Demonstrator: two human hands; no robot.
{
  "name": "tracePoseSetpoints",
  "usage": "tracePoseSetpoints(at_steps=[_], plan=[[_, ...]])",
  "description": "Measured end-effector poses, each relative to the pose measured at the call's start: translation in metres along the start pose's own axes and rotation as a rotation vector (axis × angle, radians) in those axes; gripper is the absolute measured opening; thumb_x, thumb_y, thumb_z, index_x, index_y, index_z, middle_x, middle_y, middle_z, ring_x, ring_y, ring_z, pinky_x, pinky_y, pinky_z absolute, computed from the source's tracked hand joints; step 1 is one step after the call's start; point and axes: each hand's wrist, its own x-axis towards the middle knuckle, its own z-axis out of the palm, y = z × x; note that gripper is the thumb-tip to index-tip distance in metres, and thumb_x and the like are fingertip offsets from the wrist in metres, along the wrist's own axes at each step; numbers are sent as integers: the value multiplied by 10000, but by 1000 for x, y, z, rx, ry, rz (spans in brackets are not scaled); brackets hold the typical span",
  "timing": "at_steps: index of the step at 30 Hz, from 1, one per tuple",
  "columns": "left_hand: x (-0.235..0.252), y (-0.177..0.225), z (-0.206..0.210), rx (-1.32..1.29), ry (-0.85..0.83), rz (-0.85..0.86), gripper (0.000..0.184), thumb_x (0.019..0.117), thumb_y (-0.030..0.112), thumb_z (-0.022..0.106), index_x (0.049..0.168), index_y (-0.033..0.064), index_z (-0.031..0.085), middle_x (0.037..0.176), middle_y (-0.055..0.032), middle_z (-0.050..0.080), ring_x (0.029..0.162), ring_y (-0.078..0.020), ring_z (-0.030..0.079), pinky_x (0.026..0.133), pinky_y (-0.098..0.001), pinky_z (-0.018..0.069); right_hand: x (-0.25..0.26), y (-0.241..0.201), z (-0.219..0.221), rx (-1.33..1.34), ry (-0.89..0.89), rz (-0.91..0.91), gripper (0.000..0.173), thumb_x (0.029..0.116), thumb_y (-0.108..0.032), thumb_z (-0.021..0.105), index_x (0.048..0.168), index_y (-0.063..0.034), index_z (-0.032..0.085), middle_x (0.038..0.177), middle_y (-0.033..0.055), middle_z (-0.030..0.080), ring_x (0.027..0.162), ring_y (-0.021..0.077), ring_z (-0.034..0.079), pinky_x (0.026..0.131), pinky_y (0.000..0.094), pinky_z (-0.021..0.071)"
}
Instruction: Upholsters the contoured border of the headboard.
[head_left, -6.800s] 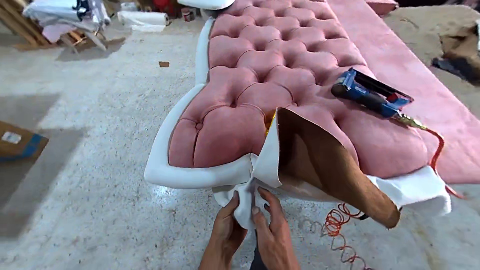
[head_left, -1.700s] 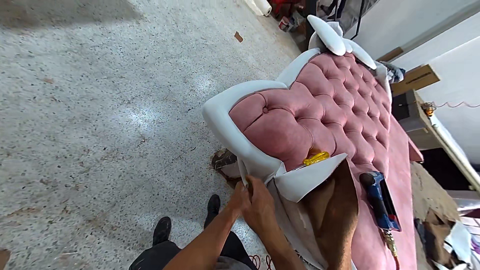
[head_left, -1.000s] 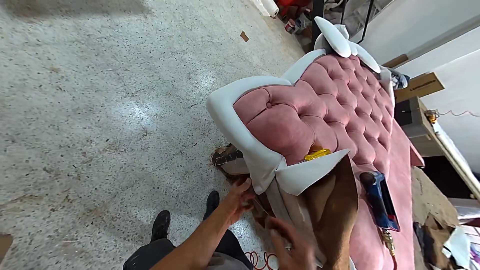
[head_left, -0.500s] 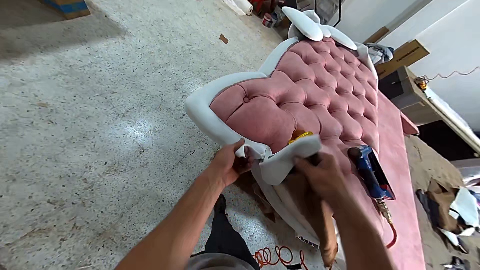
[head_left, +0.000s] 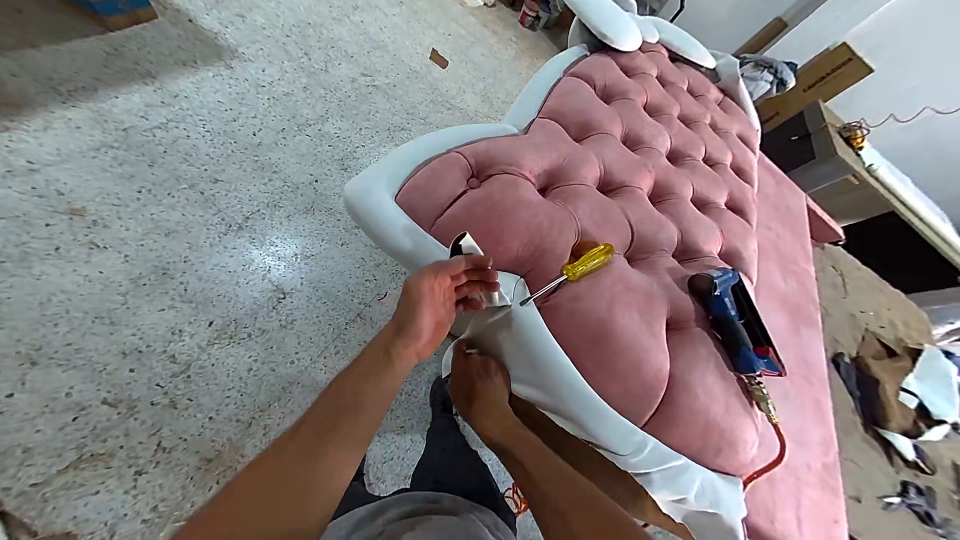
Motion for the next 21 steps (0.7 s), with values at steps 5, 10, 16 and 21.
tracePoseSetpoints(at_steps=[5, 10, 16, 21], plan=[[-38, -61, -17, 639, 240, -22, 220, 991, 100, 605, 1143, -42, 675, 1080, -166, 716, 1056, -245, 683, 973, -440, 540, -38, -8, 12, 23, 279, -206, 280, 928, -177, 597, 1129, -29, 724, 754, 124, 720, 730, 323, 730, 646, 494, 574], [-7, -63, -9, 691, 98, -81, 325, 1066, 211, 531, 1316, 35, 643, 1277, -121, 679, 1229, -185, 621, 1087, -400, 487, -51, -4, 13, 144, 328, -355, 243, 865, -153, 687, 1082, -50, 727, 846, 101, 753, 810, 288, 751, 716, 471, 607], [-3, -36, 22, 140, 105, -432, 244, 1068, 235, 497, 1177, 98, 666, 942, -74, 739, 813, -173, 727, 705, -373, 628, -167, 65, 14, 575, 798, -342, 187, 945, -183, 680, 1117, -137, 736, 1054, 53, 750, 1020, 176, 716, 899, 361, 603], [-6, -44, 11, 75, 39, -523, 286, 1078, 266, 462, 1226, 100, 642, 989, -90, 736, 849, -179, 729, 717, -382, 626, -226, 177, 20, 253, 860, 308, 850, 725, -432, 829, 1407, -6, 554, 1397, 299, 557, 1334, 492, 495, 1091, 678, 381]])
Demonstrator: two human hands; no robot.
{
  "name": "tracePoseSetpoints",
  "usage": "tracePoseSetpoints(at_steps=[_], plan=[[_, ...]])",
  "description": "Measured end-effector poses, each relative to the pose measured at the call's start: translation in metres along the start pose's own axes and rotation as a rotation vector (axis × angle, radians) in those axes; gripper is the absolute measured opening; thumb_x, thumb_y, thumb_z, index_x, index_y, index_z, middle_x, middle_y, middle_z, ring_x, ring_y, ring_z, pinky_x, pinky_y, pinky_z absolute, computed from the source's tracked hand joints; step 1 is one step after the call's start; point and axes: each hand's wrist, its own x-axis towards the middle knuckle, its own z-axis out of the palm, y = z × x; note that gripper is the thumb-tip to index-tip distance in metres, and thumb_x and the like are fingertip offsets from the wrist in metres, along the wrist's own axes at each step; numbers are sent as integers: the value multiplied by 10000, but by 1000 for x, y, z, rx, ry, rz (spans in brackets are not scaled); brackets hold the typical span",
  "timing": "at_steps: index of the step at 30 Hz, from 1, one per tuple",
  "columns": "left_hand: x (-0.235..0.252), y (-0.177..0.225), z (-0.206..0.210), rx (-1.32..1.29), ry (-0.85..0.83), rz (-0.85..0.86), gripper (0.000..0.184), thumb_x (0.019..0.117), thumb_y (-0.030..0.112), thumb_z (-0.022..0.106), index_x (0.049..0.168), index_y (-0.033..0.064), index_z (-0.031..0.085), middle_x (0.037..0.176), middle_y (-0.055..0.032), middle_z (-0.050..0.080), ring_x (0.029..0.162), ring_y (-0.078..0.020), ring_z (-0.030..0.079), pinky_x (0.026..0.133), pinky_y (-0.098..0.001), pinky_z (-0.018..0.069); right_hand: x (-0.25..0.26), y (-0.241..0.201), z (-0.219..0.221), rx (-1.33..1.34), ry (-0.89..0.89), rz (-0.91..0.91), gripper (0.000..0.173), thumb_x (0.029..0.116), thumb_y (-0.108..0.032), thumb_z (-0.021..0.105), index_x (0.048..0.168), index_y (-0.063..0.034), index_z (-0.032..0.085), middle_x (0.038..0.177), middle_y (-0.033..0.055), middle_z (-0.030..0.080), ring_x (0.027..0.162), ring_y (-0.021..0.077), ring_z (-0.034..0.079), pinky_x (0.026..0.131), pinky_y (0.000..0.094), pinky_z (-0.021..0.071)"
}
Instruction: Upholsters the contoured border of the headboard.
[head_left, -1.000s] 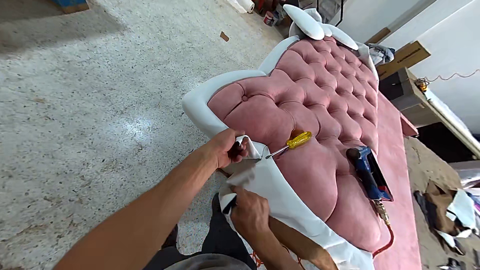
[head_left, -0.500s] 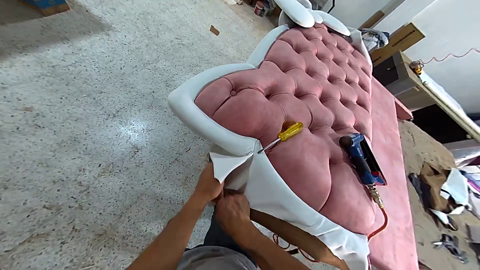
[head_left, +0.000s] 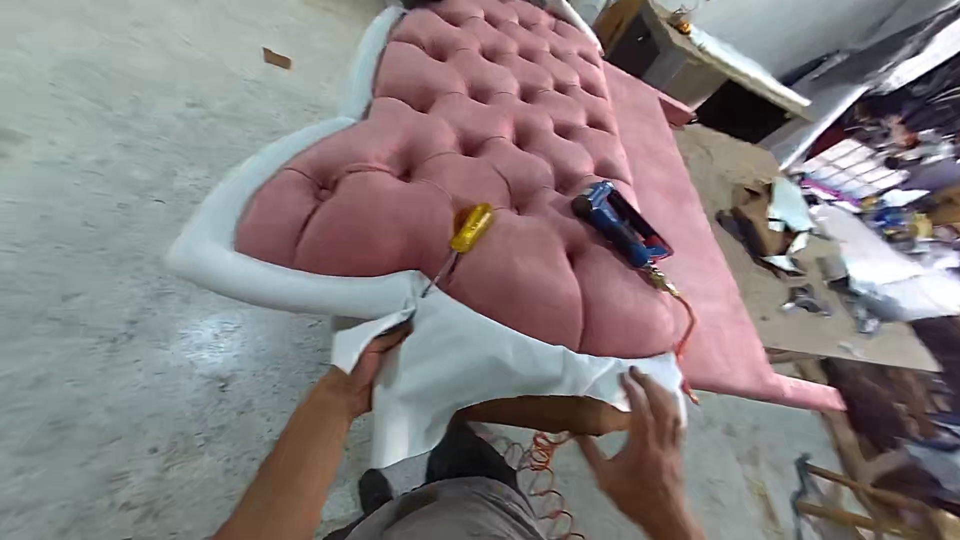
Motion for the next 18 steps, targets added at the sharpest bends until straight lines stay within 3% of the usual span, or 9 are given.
tracePoseSetpoints(at_steps=[2, 4, 7, 10, 12, 14, 16, 17, 18], plan=[[3, 0, -5, -22, 45, -23, 303, 1061, 308, 502, 1193, 86, 661, 965, -98, 736, 836, -191, 727, 720, -391, 622, 4, 24, 6, -83, -76, -30, 763, 717, -360, 797, 1364, -6, 602, 1165, 223, 694, 1106, 458, 643, 988, 695, 440], [10, -3, -12, -40, 31, -11, 308, 1073, 304, 478, 1185, 77, 654, 964, -93, 729, 843, -183, 718, 737, -375, 613, 4, 37, 12, -78, -51, -150, 370, 771, -201, 632, 1095, -53, 733, 857, 94, 736, 821, 314, 713, 841, 552, 545], [13, -4, -14, -42, 35, 15, 283, 1073, 266, 491, 1185, 64, 655, 972, -94, 734, 856, -176, 724, 748, -357, 616, 4, 36, -25, 39, -239, -296, 180, 831, -86, 589, 921, -86, 745, 775, 71, 724, 754, 265, 716, 778, 457, 585], [7, 5, 0, -41, 109, 137, 201, 1058, 127, 501, 1064, 16, 669, 873, -94, 729, 774, -155, 715, 707, -314, 608, -3, 35, -42, 63, -504, -336, 169, 877, -5, 655, 1015, -28, 751, 784, 140, 727, 754, 336, 722, 790, 522, 577], [9, 11, 5, -37, 86, 215, 191, 1035, 43, 490, 1005, -5, 672, 833, -94, 726, 751, -148, 706, 711, -300, 599, -12, 46, -2, -2, -483, -377, 161, 853, -37, 665, 997, -61, 732, 743, 106, 710, 720, 313, 719, 746, 515, 587], [7, 13, 7, -44, 57, 179, 166, 1031, 94, 528, 1031, 24, 678, 846, -71, 718, 754, -134, 697, 698, -291, 592, 3, 46, 24, -98, -533, -409, 124, 822, -95, 687, 944, -87, 711, 663, 106, 672, 639, 338, 703, 637, 560, 575], [-2, 12, 12, -95, 56, 124, 181, 1047, 167, 526, 1051, 55, 668, 866, -56, 710, 762, -128, 695, 695, -292, 592, 41, 28, 9, -26, -1019, -292, 229, 917, -174, 694, 1113, -69, 748, 848, 197, 736, 812, 439, 717, 753, 688, 541], [-4, 11, 13, -138, 49, 101, 200, 1054, 186, 521, 1055, 58, 675, 878, -62, 718, 778, -136, 702, 709, -303, 599, 64, 16, -2, 50, -1242, -258, 301, 958, -238, 683, 1201, -66, 732, 925, 203, 744, 881, 430, 714, 818, 693, 524], [-2, 9, 11, -179, 27, 82, 229, 1060, 213, 513, 1078, 55, 679, 903, -75, 725, 806, -151, 708, 732, -323, 604, 89, 1, -11, 129, -1294, -289, 329, 968, -286, 682, 1210, -68, 729, 930, 180, 748, 877, 388, 721, 826, 659, 538]])
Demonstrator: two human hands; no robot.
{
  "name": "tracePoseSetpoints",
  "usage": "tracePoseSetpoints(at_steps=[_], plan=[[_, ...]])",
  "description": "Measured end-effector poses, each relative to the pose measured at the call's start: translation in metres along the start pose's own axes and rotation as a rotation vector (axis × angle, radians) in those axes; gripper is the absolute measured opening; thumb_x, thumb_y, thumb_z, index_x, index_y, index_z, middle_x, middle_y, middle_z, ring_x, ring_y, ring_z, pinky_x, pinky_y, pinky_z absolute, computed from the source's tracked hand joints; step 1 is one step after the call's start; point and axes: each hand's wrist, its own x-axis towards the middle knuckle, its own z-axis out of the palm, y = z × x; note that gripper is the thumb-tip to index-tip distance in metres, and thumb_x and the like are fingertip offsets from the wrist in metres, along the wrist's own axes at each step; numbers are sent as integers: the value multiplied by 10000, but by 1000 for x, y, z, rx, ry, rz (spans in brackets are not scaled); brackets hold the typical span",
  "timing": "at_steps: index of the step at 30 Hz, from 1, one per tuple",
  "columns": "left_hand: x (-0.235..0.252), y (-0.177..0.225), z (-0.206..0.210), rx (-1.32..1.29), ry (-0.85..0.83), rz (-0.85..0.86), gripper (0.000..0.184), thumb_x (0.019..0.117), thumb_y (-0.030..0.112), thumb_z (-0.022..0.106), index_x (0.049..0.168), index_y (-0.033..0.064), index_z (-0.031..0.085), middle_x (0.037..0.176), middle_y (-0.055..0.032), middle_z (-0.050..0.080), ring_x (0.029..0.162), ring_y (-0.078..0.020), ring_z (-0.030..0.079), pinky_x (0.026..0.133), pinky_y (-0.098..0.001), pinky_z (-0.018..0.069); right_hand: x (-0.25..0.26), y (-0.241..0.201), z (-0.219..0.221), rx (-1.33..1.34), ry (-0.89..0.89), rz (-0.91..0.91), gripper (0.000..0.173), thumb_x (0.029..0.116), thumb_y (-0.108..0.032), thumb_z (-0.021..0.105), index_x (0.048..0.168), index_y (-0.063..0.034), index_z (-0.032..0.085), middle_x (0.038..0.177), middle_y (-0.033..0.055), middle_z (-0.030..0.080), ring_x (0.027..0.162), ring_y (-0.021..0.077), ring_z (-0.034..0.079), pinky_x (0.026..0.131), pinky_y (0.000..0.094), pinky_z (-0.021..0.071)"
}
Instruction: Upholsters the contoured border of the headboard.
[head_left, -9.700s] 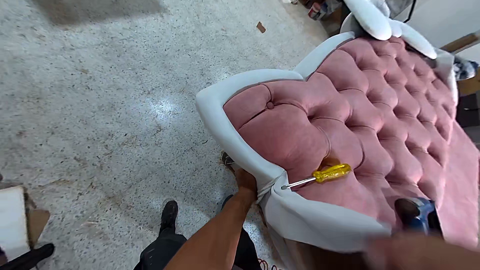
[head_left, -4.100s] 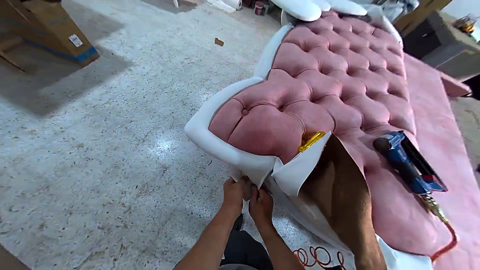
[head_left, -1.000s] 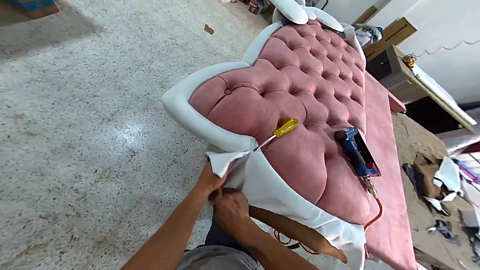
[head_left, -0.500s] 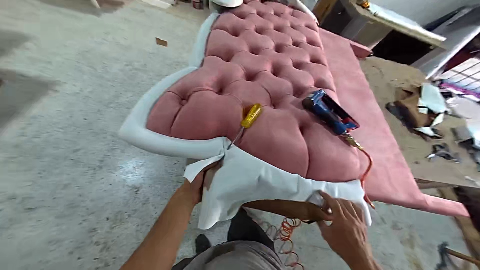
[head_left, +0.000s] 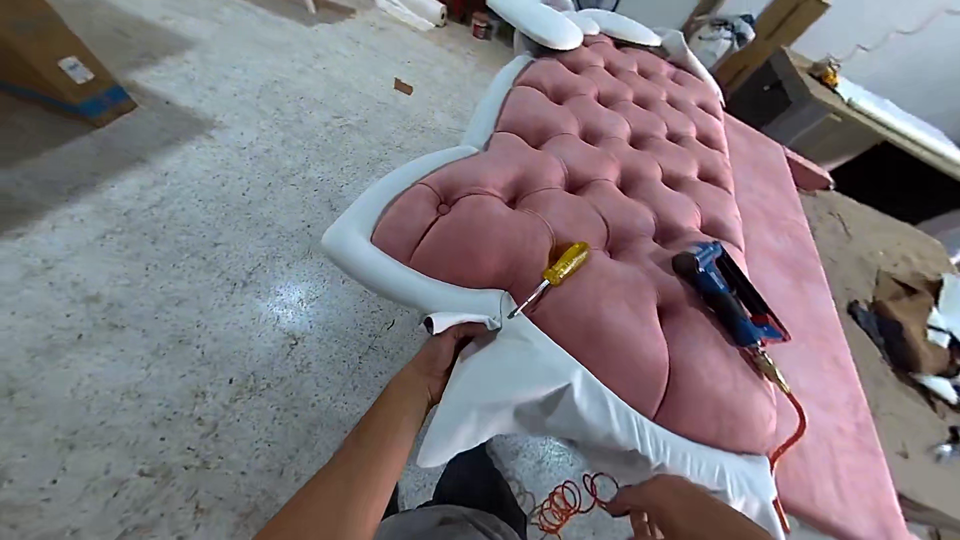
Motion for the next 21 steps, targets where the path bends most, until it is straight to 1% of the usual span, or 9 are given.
tracePoseSetpoints(at_steps=[3, 5, 7, 8, 11, 15, 17, 19, 21], plan=[[8, -12, -11, -123, -86, -22, 263, 1077, 248, 486, 1132, 80, 679, 936, -72, 741, 842, -149, 726, 762, -330, 617, 34, -56, -68, -193, 570, -279, 314, 922, -387, 676, 1051, -108, 740, 813, 54, 705, 720, 223, 692, 618, 481, 578], [12, -20, -16, -196, -158, 6, 255, 1085, 257, 474, 1142, 104, 670, 947, -52, 743, 863, -125, 726, 783, -306, 617, 93, -91, -99, -365, 753, -412, 444, 889, -484, 686, 1162, -136, 721, 970, 53, 723, 848, 222, 709, 666, 452, 594], [14, -29, -17, -276, -135, 75, 267, 1085, 226, 443, 1101, 97, 676, 917, -50, 741, 840, -114, 720, 765, -293, 612, 156, -119, -118, -398, 611, -498, 619, 867, -507, 731, 1358, -145, 623, 1152, 83, 683, 1005, 255, 683, 779, 486, 593], [13, -32, -16, -305, -95, 118, 280, 1095, 202, 402, 1069, 100, 661, 888, -36, 733, 820, -100, 711, 751, -280, 607, 184, -129, -124, -388, 520, -536, 584, 876, -435, 751, 1363, -139, 624, 1124, 85, 691, 988, 263, 686, 786, 508, 587], [14, -46, -12, -394, -13, 83, 335, 1111, 169, 347, 1026, 66, 655, 836, -20, 723, 776, -74, 704, 714, -244, 599, 226, -133, -139, -267, 531, -686, 115, 922, -104, 671, 998, -94, 757, 819, 40, 725, 689, 185, 691, 606, 443, 578], [18, -51, -9, -405, -138, 24, 396, 1136, 243, 249, 1114, 123, 626, 883, 44, 714, 816, 3, 681, 724, -185, 568, 258, -112, -149, -91, 650, -705, 162, 973, -160, 614, 975, -102, 765, 799, -34, 728, 647, 18, 647, 590, 249, 566], [16, -39, -5, -362, -99, 62, 361, 1135, 170, 269, 1203, 44, 600, 930, 27, 676, 845, 18, 644, 764, -171, 536, 265, -113, -150, -86, 651, -697, 175, 994, -199, 607, 970, -104, 752, 754, -56, 701, 610, -11, 614, 555, 209, 532], [12, -23, 9, -467, 13, 89, 299, 1118, 89, 305, 1107, -13, 586, 847, 13, 636, 779, 14, 616, 737, -164, 524, 267, -114, -153, -68, 603, -726, 193, 1022, -220, 586, 975, -101, 731, 747, -75, 684, 611, -30, 608, 551, 177, 532], [21, -35, 5, -626, -161, 187, 315, 1097, 71, 308, 1020, 63, 613, 848, 44, 705, 830, 20, 676, 774, -168, 557, 271, -113, -156, -47, 566, -776, 206, 1032, -242, 589, 978, -95, 723, 764, -80, 688, 628, -40, 620, 562, 161, 545]])
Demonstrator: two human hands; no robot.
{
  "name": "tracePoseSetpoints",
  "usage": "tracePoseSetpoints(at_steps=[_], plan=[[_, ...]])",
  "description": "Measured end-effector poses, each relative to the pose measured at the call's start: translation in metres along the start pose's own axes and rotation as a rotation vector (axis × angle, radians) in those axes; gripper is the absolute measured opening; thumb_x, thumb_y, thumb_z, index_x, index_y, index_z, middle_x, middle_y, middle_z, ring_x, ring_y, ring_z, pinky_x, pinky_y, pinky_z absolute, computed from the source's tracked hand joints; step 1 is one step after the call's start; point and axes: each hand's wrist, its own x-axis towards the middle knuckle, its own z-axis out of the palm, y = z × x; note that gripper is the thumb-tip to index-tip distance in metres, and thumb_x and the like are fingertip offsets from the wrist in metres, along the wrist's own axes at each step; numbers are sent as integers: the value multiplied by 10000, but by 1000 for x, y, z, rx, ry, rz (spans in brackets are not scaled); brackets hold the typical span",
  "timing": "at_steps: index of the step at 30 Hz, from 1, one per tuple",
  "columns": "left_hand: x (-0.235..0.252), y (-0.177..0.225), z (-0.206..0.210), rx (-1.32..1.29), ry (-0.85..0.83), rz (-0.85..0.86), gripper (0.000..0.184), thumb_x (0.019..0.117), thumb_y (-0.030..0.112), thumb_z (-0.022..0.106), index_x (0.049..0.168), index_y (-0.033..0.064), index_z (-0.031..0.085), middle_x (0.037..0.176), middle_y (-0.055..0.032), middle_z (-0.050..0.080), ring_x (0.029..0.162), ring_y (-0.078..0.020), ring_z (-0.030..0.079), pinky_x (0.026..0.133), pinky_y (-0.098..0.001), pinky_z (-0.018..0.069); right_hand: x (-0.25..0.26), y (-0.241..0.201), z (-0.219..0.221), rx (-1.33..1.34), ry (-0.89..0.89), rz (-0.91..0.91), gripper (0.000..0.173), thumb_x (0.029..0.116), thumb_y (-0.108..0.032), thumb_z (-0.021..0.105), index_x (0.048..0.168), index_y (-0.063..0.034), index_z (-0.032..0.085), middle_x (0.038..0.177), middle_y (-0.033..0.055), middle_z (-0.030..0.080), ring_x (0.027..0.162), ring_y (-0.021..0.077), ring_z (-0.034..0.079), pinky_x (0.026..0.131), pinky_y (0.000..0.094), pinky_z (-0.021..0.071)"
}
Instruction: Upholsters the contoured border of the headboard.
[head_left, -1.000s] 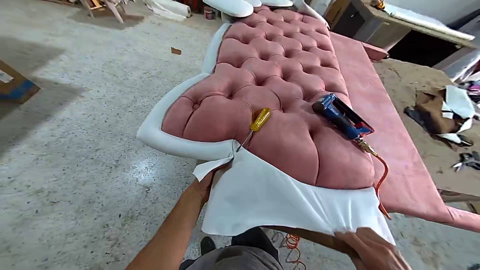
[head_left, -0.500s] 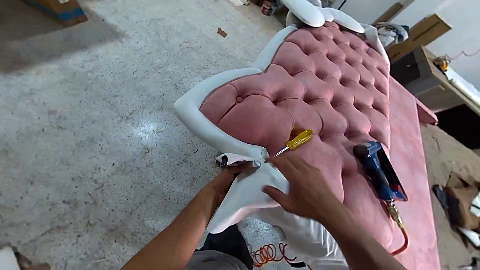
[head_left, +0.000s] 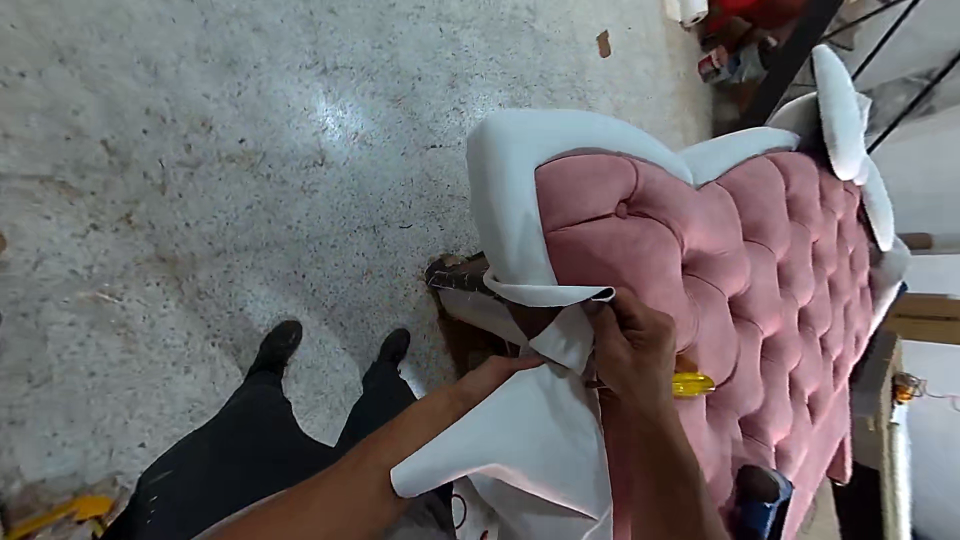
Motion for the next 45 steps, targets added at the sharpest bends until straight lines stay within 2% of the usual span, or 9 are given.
tracePoseSetpoints(at_steps=[4, 11, 17, 22, 25, 28, 36, 40, 45], plan=[[20, -21, -43, -232, -465, -47, 313, 1068, 166, 409, 1095, 155, 721, 1013, 15, 754, 940, -39, 707, 862, -229, 578, 1, 1, 3, 3, -7, -21, 191, 1032, -215, 602, 980, -69, 715, 781, -73, 690, 662, -37, 634, 597, 152, 553], [1, -2, -14, 204, -49, 27, 275, 1073, 166, 469, 918, 72, 674, 753, 29, 685, 688, -17, 653, 666, -208, 565, 6, 1, 0, 90, -58, 41, 143, 1026, -153, 602, 942, -85, 695, 749, -84, 673, 616, -31, 619, 557, 148, 542], [-19, -12, -16, 259, -61, 265, 345, 1066, 246, 430, 870, 119, 684, 760, 34, 683, 722, -29, 666, 688, -237, 579, 12, 7, 3, 185, -66, 34, 128, 1026, -127, 606, 972, -70, 707, 785, -65, 690, 617, -20, 618, 556, 153, 541], [-1, 27, -63, 827, -63, 173, 340, 1054, 241, 475, 818, 130, 693, 701, 37, 650, 616, -31, 603, 567, -230, 517, 12, 11, 6, 216, -44, 11, 136, 1015, -103, 612, 994, -20, 716, 816, -21, 721, 678, 4, 662, 606, 185, 576], [7, 44, -58, 768, 7, -43, 115, 986, 85, 590, 1018, 38, 689, 904, -42, 686, 792, -108, 643, 726, -279, 551, 13, 13, 7, 214, -28, 0, 153, 1007, -117, 617, 978, -17, 729, 787, -15, 719, 659, 6, 651, 588, 199, 567], [3, 49, -26, 466, 124, -269, 299, 959, 91, 523, 1252, 67, 575, 978, -74, 689, 849, -149, 688, 739, -319, 590, 11, 10, 8, 165, -3, 21, 159, 1007, -151, 626, 961, -46, 736, 765, -36, 712, 645, -11, 642, 574, 191, 553], [0, 26, 5, 730, 144, -307, 455, 1076, 477, 456, 1058, 67, 652, 837, -55, 690, 735, -126, 685, 660, -306, 586, 5, -4, 24, -171, 148, 126, 261, 1043, -295, 563, 917, -129, 720, 696, -39, 658, 613, 75, 617, 547, 343, 487], [5, 50, -12, 1295, -86, 16, 483, 1089, 422, 437, 787, 111, 651, 667, -10, 588, 642, -128, 598, 606, -372, 503, 1, -6, 25, -333, 133, 126, 310, 1068, -305, 507, 899, -107, 675, 670, -9, 613, 584, 105, 595, 510, 346, 461], [3, 70, -47, 1371, -231, 146, 495, 1081, 419, 413, 716, 144, 605, 581, 35, 495, 539, -96, 515, 502, -336, 430, 5, 0, 30, -363, 124, 68, 301, 1070, -273, 514, 906, -77, 672, 688, -1, 622, 584, 62, 595, 508, 262, 483]])
